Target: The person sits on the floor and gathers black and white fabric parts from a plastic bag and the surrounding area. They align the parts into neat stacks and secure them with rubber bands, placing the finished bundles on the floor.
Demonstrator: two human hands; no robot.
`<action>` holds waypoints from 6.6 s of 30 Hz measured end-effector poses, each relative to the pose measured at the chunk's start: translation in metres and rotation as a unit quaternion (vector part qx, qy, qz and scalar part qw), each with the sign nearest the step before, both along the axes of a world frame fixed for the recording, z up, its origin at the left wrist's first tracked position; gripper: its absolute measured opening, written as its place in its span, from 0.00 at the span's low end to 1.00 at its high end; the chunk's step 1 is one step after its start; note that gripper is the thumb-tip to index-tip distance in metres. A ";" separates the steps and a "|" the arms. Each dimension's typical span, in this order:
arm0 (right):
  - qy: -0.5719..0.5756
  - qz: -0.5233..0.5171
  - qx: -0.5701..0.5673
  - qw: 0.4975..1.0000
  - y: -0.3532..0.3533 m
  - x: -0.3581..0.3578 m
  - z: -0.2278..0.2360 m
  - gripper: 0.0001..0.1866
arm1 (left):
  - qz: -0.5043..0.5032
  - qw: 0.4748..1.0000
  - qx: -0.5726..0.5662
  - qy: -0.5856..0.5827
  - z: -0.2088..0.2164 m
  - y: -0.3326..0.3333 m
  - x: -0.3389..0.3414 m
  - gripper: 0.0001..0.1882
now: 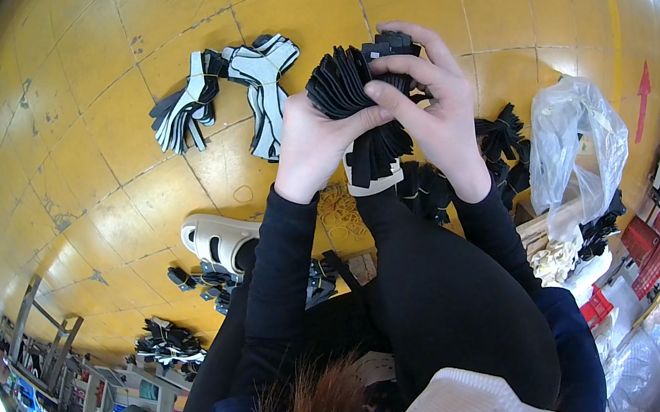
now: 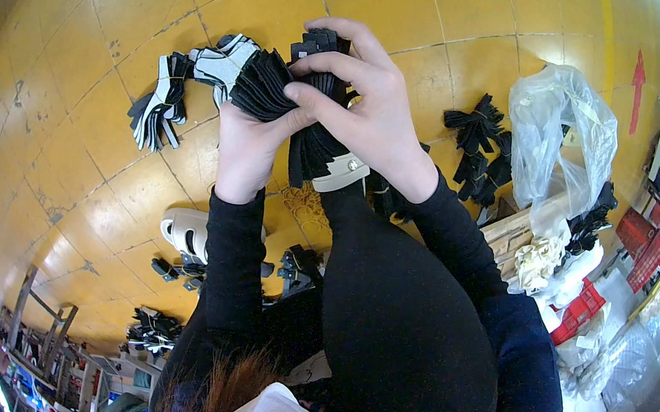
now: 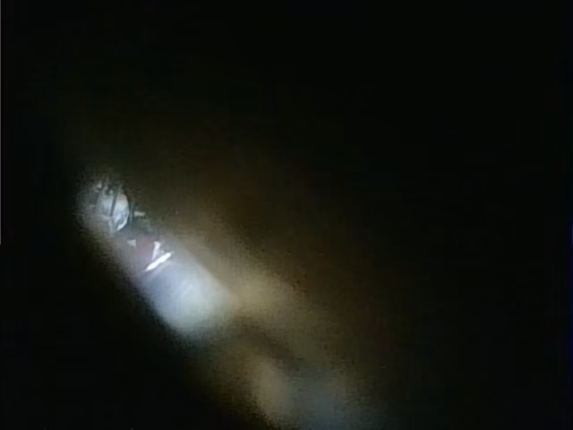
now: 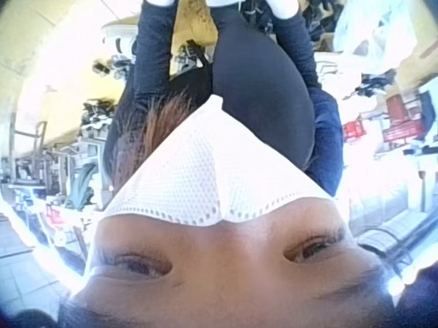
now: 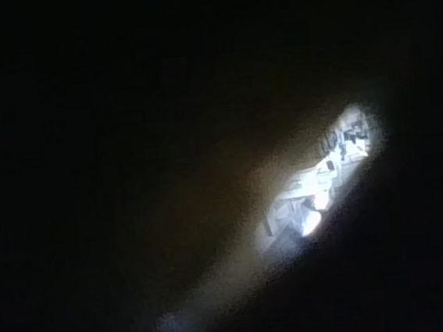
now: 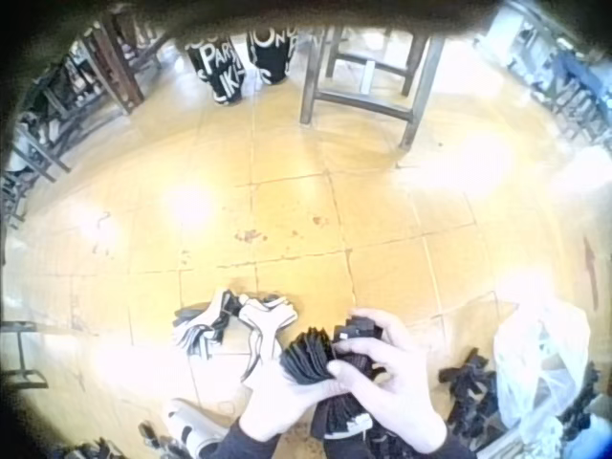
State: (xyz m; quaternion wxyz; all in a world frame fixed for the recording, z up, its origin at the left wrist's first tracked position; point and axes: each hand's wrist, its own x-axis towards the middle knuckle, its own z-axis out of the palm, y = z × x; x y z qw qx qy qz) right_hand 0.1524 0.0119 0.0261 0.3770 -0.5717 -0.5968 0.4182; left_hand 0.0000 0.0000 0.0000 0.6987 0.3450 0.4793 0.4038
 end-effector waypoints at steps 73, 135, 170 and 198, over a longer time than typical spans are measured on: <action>-0.094 0.049 -0.027 0.994 -0.004 -0.012 -0.002 0.22 | -0.176 0.976 0.007 0.130 -0.008 -0.003 -0.001 0.29; -0.021 -0.036 -0.267 0.963 -0.030 -0.114 -0.175 0.25 | 0.087 0.971 -0.195 0.112 -0.125 -0.007 -0.182 0.11; -0.319 -0.389 0.044 0.863 -0.139 0.172 -0.069 0.34 | 0.121 0.941 -0.192 0.251 -0.143 0.012 -0.200 0.47; -0.531 -0.205 -0.075 0.819 -0.144 0.398 -0.041 0.16 | -0.540 0.676 0.087 0.494 -0.040 -0.006 -0.147 0.22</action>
